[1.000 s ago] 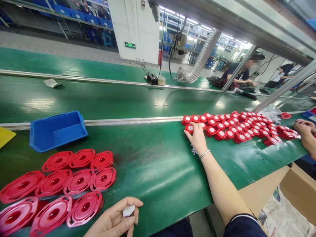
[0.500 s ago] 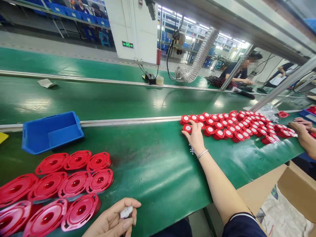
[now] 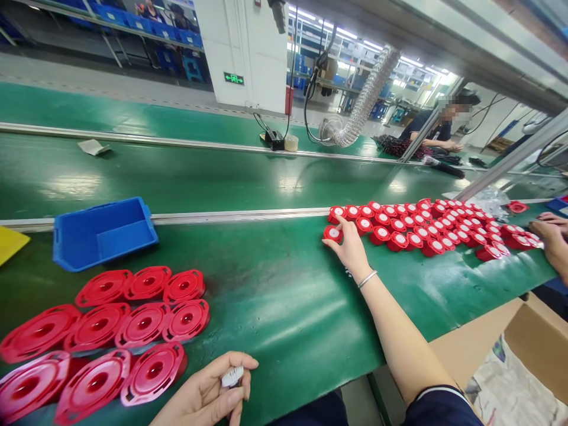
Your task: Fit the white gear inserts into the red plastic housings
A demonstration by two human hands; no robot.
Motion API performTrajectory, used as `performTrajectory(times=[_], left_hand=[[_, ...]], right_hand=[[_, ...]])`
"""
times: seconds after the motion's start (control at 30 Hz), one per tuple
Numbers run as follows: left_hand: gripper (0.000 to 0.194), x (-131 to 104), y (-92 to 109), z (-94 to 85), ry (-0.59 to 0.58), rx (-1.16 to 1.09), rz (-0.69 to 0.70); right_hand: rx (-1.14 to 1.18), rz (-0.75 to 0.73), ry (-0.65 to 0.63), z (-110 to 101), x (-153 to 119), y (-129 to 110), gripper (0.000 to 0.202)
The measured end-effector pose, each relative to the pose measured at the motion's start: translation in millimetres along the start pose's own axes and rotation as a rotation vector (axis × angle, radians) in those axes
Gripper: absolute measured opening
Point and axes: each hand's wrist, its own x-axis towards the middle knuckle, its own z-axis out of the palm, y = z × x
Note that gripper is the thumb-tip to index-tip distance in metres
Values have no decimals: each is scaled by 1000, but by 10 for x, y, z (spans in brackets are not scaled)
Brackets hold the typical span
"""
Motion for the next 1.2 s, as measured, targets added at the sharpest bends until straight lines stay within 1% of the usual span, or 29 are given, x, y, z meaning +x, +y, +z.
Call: performTrajectory(times=[0.13, 0.23, 0.33, 0.43, 0.5, 0.57, 0.63, 0.7, 0.73, 0.77, 0.8, 0.87, 0.9, 0.93, 0.97, 1.03, 1.1, 1.17, 1.2], left_hand=[[46, -12, 15, -14, -30, 27, -4], [42, -22, 15, -22, -36, 40, 3], [42, -25, 8, -24, -38, 45, 11], [41, -21, 9, -26, -45, 58, 23], [40, -19, 20, -22, -49, 66, 26], [39, -23, 36, -7, -55, 62, 32], [39, -32, 53, 16, -65, 35, 45], [40, -38, 68, 32, -71, -9, 64], [42, -38, 74, 34, -73, -31, 72], [44, -37, 77, 32, -77, -50, 75], [46, -34, 76, 29, -83, -67, 77], [49, -24, 62, 21, -93, -98, 84], [50, -18, 49, 20, -95, -120, 95], [49, -11, 31, 23, -93, -143, 114], [47, -5, 11, 28, -89, -165, 138], [43, 2, -32, 46, -66, -182, 188], [43, -17, -66, 68, -31, -175, 220], [45, -84, -82, 87, 18, -151, 225], [45, -140, -82, 94, 46, -104, 215]], right_hand=[[39, -82, -77, 49, -60, -245, 59], [42, -102, -80, 98, -89, -359, 60], [11, -103, -59, 140, -57, -333, 57], [-55, -70, -12, 144, 30, -181, 41], [-106, -33, 29, 102, 86, -73, 32], [-147, 7, 76, 23, 105, -32, 33], [-161, 25, 108, -76, 83, -111, 41], [-116, -14, 72, -177, 32, -332, 46], [-51, -73, -3, -222, -1, -493, 44], [63, -131, -136, -261, -40, -678, 40], [210, -194, -325, -292, -88, -880, 35], [496, -303, -754, -315, -211, -1290, 32], [608, -368, -917, -306, -282, -1475, 33], [689, -421, -1036, -283, -354, -1635, 34], [737, -460, -1105, -250, -420, -1763, 34], [767, -492, -1154, -175, -514, -1927, 30], [770, -489, -1168, -119, -534, -1993, 21], [791, -489, -1199, -93, -484, -2018, 14], [803, -491, -1203, -86, -439, -2029, 13]])
